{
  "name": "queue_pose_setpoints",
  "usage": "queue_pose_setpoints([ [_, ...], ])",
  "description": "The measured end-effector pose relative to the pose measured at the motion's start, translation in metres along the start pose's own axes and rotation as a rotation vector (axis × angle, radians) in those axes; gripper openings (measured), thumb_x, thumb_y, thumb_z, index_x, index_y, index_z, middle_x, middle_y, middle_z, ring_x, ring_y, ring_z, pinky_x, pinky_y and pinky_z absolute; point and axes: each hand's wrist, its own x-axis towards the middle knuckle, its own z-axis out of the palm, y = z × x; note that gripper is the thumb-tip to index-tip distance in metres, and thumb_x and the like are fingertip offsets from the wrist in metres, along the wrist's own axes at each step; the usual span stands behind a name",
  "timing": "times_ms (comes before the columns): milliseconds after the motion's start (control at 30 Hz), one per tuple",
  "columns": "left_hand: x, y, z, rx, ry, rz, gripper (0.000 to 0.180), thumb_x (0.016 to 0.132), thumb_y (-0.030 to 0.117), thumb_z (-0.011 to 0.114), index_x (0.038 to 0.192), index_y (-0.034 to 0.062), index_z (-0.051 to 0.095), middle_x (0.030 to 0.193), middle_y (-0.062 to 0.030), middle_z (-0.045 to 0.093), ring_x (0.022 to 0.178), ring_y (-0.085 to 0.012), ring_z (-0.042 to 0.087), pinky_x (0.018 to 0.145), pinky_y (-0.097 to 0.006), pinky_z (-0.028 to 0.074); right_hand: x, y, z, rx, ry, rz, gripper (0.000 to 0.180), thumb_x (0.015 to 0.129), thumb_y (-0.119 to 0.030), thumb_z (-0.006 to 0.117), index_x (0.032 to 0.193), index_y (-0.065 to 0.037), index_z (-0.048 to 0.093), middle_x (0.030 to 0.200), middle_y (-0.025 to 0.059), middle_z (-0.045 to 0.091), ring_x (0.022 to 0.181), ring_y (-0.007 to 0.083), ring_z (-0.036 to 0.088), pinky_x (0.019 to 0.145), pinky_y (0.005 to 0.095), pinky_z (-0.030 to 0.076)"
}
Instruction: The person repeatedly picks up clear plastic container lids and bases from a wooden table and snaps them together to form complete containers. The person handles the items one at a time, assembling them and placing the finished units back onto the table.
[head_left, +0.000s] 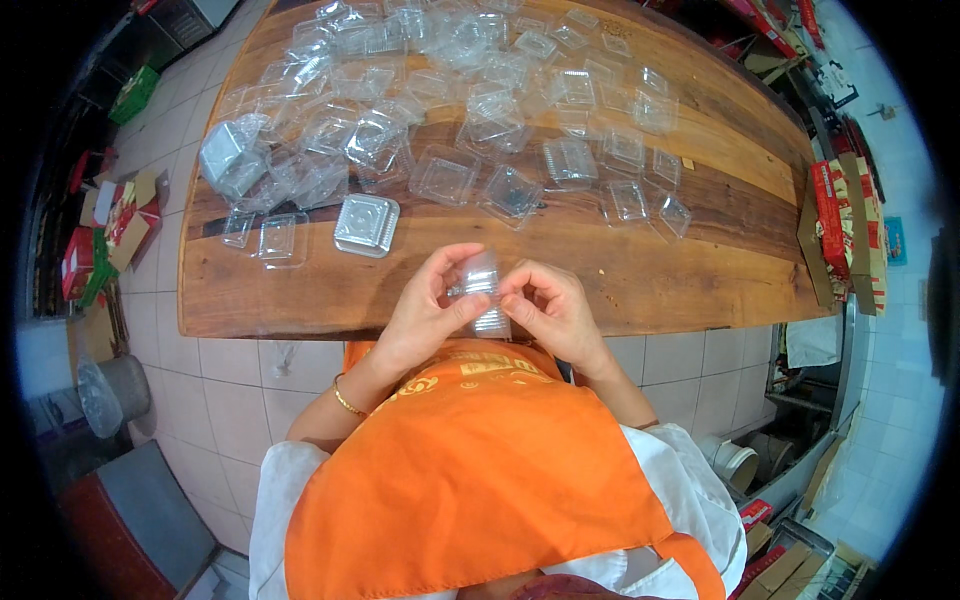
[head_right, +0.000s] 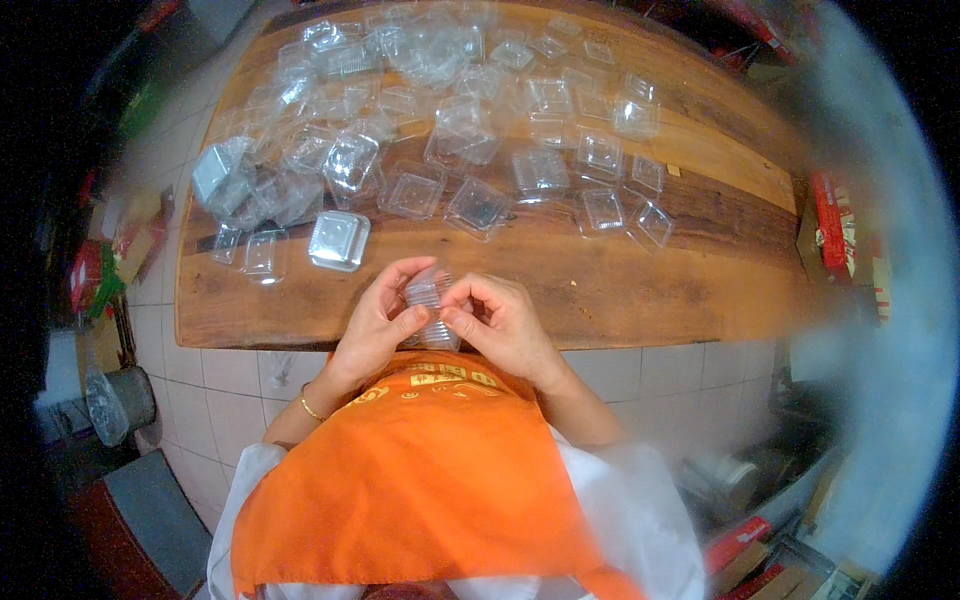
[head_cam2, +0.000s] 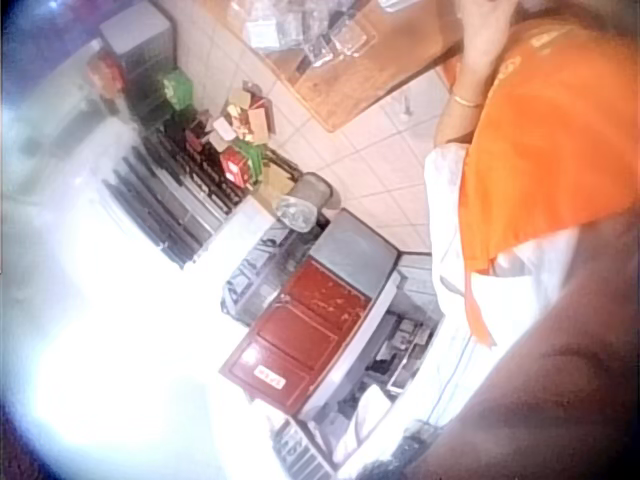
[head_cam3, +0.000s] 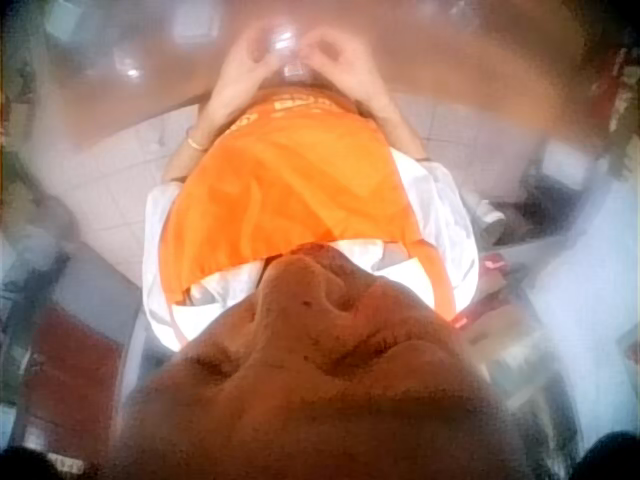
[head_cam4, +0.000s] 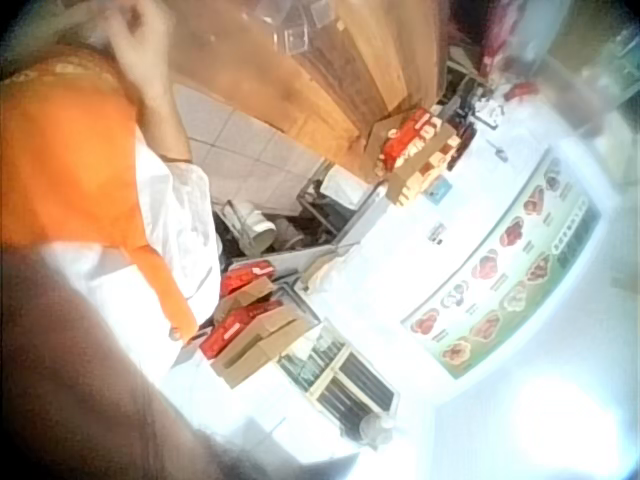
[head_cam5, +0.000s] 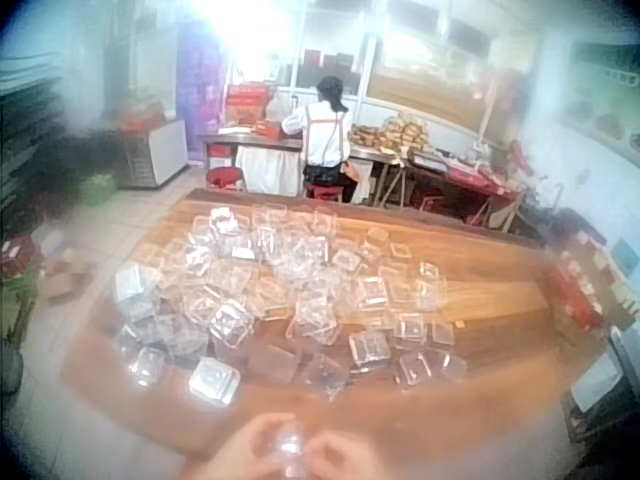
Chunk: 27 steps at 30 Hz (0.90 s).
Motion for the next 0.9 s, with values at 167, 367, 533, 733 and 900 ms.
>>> queue_pose_setpoints([
  [167, -0.001, 0.0, -0.003, 0.0, 0.006, -0.038, 0.057, 0.087, 0.013, 0.07, 0.134, 0.003, 0.041, 0.121, -0.0078, 0.052, 0.111, -0.0131, 0.051, 0.087, -0.026, 0.047, 0.001, -0.004, 0.001, -0.099, 0.035, -0.027, 0.007, 0.087, -0.008, 0.065, 0.089, -0.002, 0.062, 0.075, 0.0003, 0.057, 0.065, 0.0068, 0.05, 0.057, 0.022, 0.04],
  [367, -0.001, 0.003, -0.003, 0.048, 0.081, 0.041, 0.056, 0.087, 0.012, 0.069, 0.135, 0.0033, 0.041, 0.124, -0.008, 0.051, 0.113, -0.0139, 0.05, 0.091, -0.027, 0.046, 0.001, -0.01, 0.001, -0.398, 0.197, -0.12, 0.001, 0.088, -0.002, 0.059, 0.089, -0.001, 0.059, 0.075, 0.0023, 0.061, 0.065, 0.0078, 0.054, 0.058, 0.0225, 0.044],
  [533, 0.001, 0.007, -0.004, 0.105, 0.112, 0.041, 0.052, 0.092, 0.012, 0.061, 0.138, 0.0042, 0.04, 0.13, -0.0064, 0.048, 0.114, -0.013, 0.049, 0.094, -0.028, 0.044, 0.003, 0.01, -0.017, -0.054, 0.33, 0.098, 0.004, 0.09, -0.005, 0.059, 0.089, -0.001, 0.059, 0.075, 0.0018, 0.063, 0.066, 0.0083, 0.058, 0.059, 0.0248, 0.047],
  [733, 0.001, 0.004, -0.01, 0.235, 0.038, -0.068, 0.047, 0.096, 0.013, 0.054, 0.14, 0.005, 0.04, 0.13, -0.0054, 0.049, 0.118, -0.0117, 0.047, 0.095, -0.027, 0.042, 0.002, 0.007, -0.027, 0.457, 0.265, 0.082, 0.007, 0.1, -0.009, 0.045, 0.099, -0.004, 0.05, 0.079, -0.0003, 0.055, 0.066, 0.006, 0.049, 0.059, 0.019, 0.04],
  [900, 0.001, -0.011, -0.015, 0.292, 0.076, 0.021, 0.043, 0.094, 0.017, 0.057, 0.133, 0.0015, 0.047, 0.126, -0.0074, 0.054, 0.113, -0.0153, 0.052, 0.091, -0.03, 0.045, 0.004, 0.014, -0.015, 0.421, 0.246, 0.085, 0.006, 0.1, -0.01, 0.046, 0.098, -0.005, 0.05, 0.076, -0.001, 0.053, 0.065, 0.0053, 0.048, 0.058, 0.0192, 0.039],
])
